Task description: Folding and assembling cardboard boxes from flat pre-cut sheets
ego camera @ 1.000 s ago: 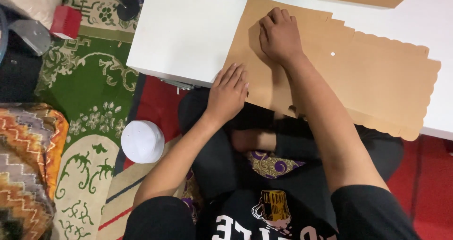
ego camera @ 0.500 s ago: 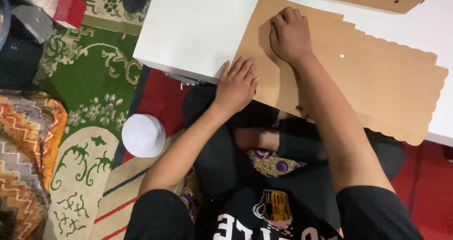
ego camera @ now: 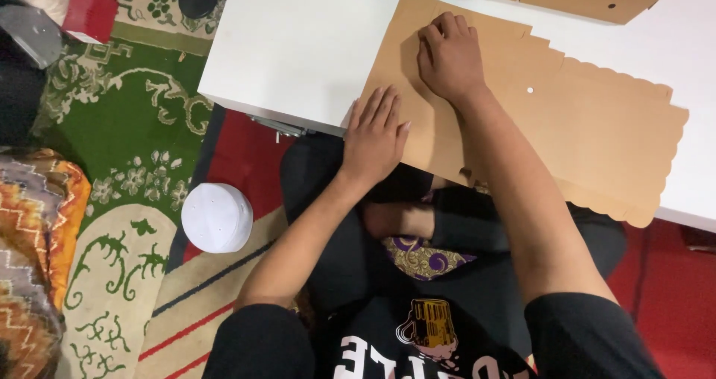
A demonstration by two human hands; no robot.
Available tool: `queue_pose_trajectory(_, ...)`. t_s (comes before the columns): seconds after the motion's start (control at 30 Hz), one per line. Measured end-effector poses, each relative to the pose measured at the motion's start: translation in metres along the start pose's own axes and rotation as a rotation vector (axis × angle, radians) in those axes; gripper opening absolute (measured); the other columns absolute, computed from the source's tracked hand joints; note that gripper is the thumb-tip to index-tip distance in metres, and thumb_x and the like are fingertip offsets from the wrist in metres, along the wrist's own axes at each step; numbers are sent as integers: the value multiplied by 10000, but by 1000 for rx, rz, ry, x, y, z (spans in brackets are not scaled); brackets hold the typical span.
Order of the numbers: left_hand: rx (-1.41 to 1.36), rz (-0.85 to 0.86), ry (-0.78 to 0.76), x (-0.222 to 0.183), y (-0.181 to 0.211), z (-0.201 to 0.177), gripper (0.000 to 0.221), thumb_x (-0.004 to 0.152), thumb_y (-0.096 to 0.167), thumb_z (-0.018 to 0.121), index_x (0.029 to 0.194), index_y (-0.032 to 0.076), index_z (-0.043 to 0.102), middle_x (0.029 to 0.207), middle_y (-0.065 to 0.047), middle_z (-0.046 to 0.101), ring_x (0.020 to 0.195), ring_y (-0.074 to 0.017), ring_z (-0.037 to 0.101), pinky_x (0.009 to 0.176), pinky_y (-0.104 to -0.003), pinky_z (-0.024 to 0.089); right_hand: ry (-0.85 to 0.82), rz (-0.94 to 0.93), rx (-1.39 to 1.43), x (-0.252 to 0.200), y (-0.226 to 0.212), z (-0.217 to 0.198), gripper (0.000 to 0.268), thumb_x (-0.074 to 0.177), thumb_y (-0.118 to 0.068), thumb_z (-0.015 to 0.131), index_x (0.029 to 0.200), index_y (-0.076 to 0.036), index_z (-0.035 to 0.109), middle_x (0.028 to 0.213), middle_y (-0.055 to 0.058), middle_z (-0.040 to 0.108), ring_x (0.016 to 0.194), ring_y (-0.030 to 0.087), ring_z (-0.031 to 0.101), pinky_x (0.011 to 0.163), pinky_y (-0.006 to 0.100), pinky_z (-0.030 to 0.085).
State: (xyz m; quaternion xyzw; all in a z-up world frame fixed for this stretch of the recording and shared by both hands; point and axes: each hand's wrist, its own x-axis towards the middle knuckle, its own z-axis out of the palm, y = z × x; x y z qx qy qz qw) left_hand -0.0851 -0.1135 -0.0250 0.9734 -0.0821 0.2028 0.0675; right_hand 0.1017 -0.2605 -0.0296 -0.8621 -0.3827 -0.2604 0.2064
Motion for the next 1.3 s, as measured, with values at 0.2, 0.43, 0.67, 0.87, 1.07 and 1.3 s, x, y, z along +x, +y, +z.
queue_pose_trajectory(0.2, -43, -2, 84, -44, 6, -34, 438, 1083, 343, 532, 1407, 70, 644, 1496, -54, 598, 1452, -259, 481, 1214, -571, 302, 2, -8, -6, -1, -1, -1, 153, 1013, -140, 608, 1093, -45, 698, 1072, 130, 577, 888, 349, 528, 687, 459, 417)
queue_pose_trajectory(0.43, -37, 26, 88, -38, 3, -41, 474, 1048, 426, 571, 1329, 57, 670, 1413, -66, 648, 1375, -294, 548, 1192, -588, 315, -45, -52, -96, -5, 1, 1, 163, 1008, -160, 605, 1081, -41, 691, 1103, 124, 584, 879, 348, 540, 682, 451, 440)
queue_pose_trajectory(0.67, -113, -10, 96, -35, 2, -26, 501, 1049, 425, 545, 1357, 44, 647, 1441, -86, 630, 1411, -321, 508, 1202, -578, 318, -189, -146, 26, -47, -21, -46, 389, 1110, -139, 467, 1430, 42, 594, 1429, 261, 551, 1247, 468, 569, 953, 572, 468)
queue_pose_trajectory(0.87, -241, -100, -62, -37, 2, -30, 542, 1084, 459, 480, 1440, 64, 583, 1542, -128, 535, 1506, -326, 386, 1237, -612, 171, -315, -53, -117, -109, -41, -112, 477, 1088, -317, 506, 1494, -91, 612, 1494, 162, 607, 1416, 335, 547, 1114, 538, 449)
queue_pose_trajectory(1.07, -175, -78, -26, -35, -2, -26, 495, 1075, 478, 505, 1375, 101, 620, 1488, -97, 580, 1467, -301, 436, 1212, -589, 244, -300, 104, -146, -172, -8, -164, 493, 1055, -323, 577, 1498, -113, 631, 1551, 105, 605, 1440, 301, 547, 1137, 540, 443)
queue_pose_trajectory(1.3, -184, -12, 82, -39, 0, -28, 357, 1052, 352, 582, 1286, 91, 647, 1485, -66, 588, 1455, -288, 460, 1210, -568, 306, -261, 306, -202, -217, 16, -209, 423, 1106, -220, 551, 1476, -36, 639, 1617, 120, 571, 1493, 330, 509, 1142, 553, 384)
